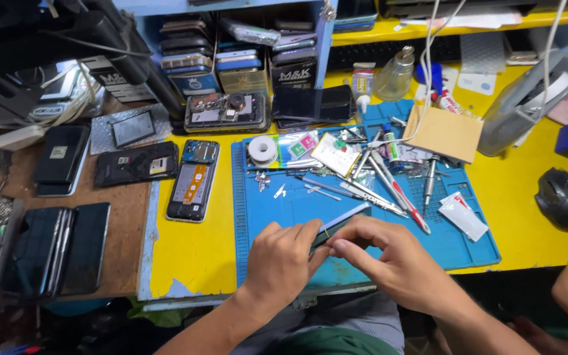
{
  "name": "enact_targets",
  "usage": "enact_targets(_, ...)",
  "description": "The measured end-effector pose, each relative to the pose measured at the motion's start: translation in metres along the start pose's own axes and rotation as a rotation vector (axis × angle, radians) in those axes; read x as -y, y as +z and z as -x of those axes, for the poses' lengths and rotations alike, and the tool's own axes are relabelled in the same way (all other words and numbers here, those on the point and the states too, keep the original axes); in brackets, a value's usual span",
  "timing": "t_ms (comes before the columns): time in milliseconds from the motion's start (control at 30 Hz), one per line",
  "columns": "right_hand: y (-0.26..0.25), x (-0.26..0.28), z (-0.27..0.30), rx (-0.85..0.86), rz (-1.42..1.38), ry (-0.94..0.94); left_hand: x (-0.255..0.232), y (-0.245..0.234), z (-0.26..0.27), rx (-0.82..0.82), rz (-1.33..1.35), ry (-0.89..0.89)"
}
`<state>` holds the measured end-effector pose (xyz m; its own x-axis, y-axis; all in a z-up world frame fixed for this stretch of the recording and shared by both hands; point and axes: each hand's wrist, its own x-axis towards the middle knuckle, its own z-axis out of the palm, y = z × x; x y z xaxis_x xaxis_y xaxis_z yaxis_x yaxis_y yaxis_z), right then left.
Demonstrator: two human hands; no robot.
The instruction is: Testing and inspecting various mobile phones at a repair station, including securing a screen with rubber bands and checking display functionality.
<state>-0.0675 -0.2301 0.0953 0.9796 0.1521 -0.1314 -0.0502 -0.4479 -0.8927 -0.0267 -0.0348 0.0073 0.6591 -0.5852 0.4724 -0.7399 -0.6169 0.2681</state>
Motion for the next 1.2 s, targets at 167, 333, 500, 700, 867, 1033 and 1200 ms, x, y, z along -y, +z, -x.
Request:
enact_targets(167, 0.015, 0.012, -0.002, -0.016, 0.109, -0.306, -0.004, 0.01, -0.007, -0.055, -0.065, 0.019)
enact_targets(333, 0.04, 0.003, 0.006, 0.003, 0.251, -0.619, 0.014, 0.011, -0.009, 0.064, -0.106, -0.034)
enact_targets(500, 0.05, -0.02, 0.012, 0.13, 0.432, -0.869, 0.025, -0.008, -0.018, -0.143, -0.317, -0.027)
enact_targets(700, 0.0, -0.013, -0.032, -0.178, 0.239, -0.565, 0.023, -0.021, -0.017, -0.174, -0.327, 0.246)
enact_targets(867, -0.031, -0.048, -0.073, 0.012, -0.12, -0.213, 0.024, -0.027, -0.005, -0.237, -0.148, 0.36)
enact_targets(1033, 0.001, -0.091, -0.077, 0.216, -0.585, 0.032, 0.02, -0.016, 0.0, -0.397, 0.248, 0.086)
enact_targets(1200, 0.039, -0.112, -0.065, -0.166, -0.724, 0.095, 0.02, -0.009, 0.001, -0.168, 0.877, -0.66)
